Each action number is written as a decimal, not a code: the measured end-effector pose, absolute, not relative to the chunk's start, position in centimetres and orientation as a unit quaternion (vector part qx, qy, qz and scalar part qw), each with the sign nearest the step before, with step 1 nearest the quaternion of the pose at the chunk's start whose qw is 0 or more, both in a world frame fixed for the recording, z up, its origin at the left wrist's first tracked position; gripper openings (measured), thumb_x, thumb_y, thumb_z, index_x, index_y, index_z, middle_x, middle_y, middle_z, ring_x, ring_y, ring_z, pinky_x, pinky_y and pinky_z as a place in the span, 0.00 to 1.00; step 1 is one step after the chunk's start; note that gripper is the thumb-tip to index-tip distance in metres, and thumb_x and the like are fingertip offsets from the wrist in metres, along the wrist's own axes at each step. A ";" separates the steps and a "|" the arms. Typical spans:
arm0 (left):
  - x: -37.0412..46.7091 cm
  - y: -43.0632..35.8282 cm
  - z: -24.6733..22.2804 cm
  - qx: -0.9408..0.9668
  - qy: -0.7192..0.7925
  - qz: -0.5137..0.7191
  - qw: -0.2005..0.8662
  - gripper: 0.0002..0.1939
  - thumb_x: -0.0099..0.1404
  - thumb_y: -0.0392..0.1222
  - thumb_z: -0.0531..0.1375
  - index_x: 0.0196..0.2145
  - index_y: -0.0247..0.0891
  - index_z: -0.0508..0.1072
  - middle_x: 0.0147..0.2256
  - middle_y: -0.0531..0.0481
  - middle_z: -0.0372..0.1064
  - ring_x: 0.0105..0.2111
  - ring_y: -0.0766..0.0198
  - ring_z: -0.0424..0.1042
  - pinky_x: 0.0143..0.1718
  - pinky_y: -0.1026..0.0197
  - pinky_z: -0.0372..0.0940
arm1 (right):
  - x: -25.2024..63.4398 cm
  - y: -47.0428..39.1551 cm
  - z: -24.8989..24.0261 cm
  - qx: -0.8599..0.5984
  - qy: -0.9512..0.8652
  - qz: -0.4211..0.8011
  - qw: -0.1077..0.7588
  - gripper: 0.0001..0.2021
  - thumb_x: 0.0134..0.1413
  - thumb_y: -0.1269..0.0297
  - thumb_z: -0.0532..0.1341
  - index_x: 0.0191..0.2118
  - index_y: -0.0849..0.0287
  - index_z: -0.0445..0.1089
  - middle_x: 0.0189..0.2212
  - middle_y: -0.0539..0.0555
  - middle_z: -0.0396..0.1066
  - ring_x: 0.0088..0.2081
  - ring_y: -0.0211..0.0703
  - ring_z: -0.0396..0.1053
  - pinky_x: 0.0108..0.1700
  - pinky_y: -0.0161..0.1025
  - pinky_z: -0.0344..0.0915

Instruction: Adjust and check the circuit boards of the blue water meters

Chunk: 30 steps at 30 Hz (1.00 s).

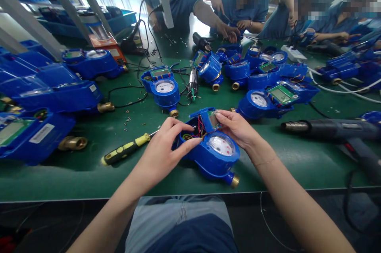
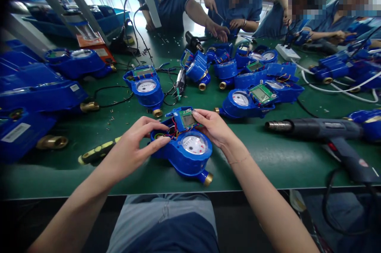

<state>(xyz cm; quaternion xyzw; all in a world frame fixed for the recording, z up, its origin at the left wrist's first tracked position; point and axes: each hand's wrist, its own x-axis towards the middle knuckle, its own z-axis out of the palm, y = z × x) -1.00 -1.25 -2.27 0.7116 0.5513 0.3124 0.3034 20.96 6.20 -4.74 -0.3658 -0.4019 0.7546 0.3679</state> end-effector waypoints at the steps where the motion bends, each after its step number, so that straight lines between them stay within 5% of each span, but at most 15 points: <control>1: -1.1 -1.4 -2.2 0.711 0.559 0.306 0.298 0.20 0.65 0.59 0.58 0.46 0.42 0.73 0.43 0.47 0.65 0.46 0.55 0.69 0.50 0.49 0.65 | 20.6 6.5 -4.9 -0.353 -0.398 0.767 0.358 0.13 0.51 0.59 0.71 0.40 0.59 0.76 0.30 0.49 0.77 0.32 0.38 0.73 0.40 0.37 0.70; 8: -3.9 -0.8 -1.5 0.689 0.550 0.345 0.321 0.15 0.66 0.54 0.60 0.46 0.45 0.73 0.45 0.52 0.69 0.45 0.61 0.70 0.46 0.57 0.66 | 19.4 8.9 -6.6 -0.315 -0.395 0.810 0.297 0.14 0.46 0.60 0.74 0.35 0.62 0.74 0.28 0.49 0.76 0.29 0.36 0.73 0.36 0.33 0.71; 17: -2.8 3.5 -0.7 0.802 0.438 0.369 0.169 0.05 0.65 0.33 0.63 0.39 0.37 0.73 0.40 0.50 0.70 0.44 0.66 0.70 0.48 0.63 0.65 | 18.4 10.4 -7.3 -0.286 -0.392 0.837 0.255 0.15 0.47 0.61 0.74 0.39 0.64 0.75 0.30 0.50 0.77 0.31 0.35 0.74 0.36 0.32 0.71; 30: -2.6 4.2 -1.7 0.813 0.420 0.375 0.146 0.04 0.64 0.32 0.63 0.35 0.37 0.72 0.40 0.51 0.69 0.41 0.69 0.71 0.45 0.67 0.66 | 17.9 11.3 -8.4 -0.261 -0.363 0.866 0.224 0.12 0.52 0.63 0.71 0.39 0.64 0.75 0.31 0.51 0.77 0.31 0.34 0.74 0.35 0.30 0.69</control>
